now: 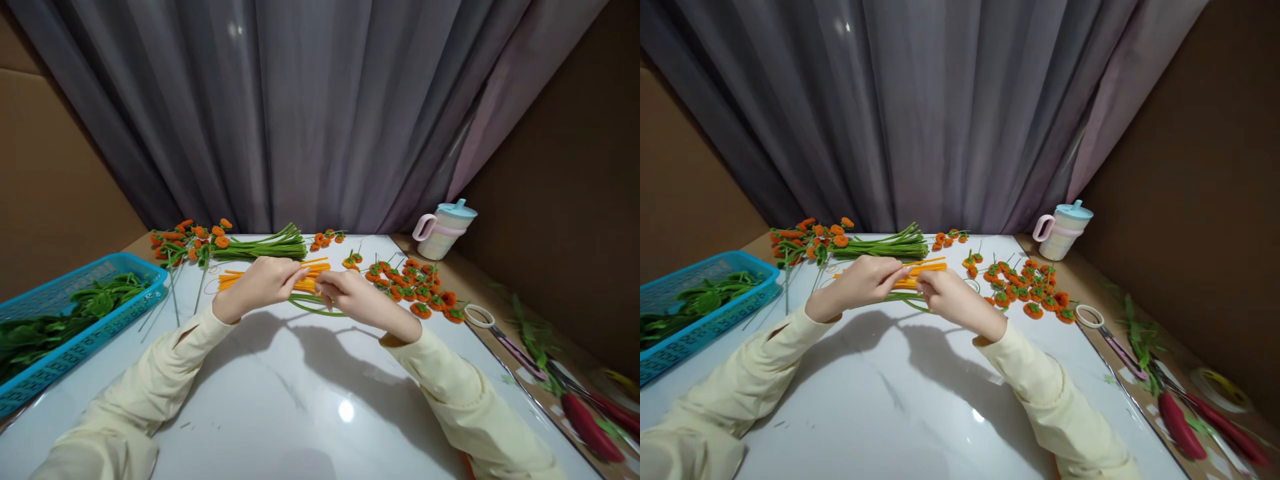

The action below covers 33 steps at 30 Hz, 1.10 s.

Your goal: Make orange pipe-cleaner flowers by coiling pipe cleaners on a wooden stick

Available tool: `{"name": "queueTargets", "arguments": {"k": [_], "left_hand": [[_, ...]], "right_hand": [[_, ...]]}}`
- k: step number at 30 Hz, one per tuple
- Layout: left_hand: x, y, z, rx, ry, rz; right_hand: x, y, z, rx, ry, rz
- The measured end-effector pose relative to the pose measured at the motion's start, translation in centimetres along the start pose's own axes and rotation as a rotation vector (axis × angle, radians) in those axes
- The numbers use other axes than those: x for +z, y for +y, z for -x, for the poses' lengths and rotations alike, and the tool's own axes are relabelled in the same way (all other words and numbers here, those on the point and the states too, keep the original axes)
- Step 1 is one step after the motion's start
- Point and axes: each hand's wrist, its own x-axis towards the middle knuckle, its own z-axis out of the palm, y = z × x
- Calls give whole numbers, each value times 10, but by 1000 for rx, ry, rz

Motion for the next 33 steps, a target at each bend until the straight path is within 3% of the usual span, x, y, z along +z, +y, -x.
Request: {"name": "queueTargets", "arguments": {"k": [7, 12, 15, 19, 22, 28, 33], "left_hand": [[-12, 1, -3, 96, -135, 334], [-19, 6, -2, 29, -219, 602], [-19, 8, -1, -33, -209, 755], [-14, 10, -1, -172, -96, 997], [-10, 14, -2, -231, 17, 1030], [-5, 21, -1, -275, 161, 926], [0, 20, 0, -233, 373, 619]], "right_hand": [[-12, 4, 3, -78, -27, 65], [-19, 1, 4, -114, -63, -2], [-20, 1, 3, -144, -66, -93], [-17, 8, -1, -90, -39, -248], [-12, 16, -5, -47, -48, -392], [5, 21, -12, -41, -122, -815], [24, 12, -13, 11, -108, -1175]]}}
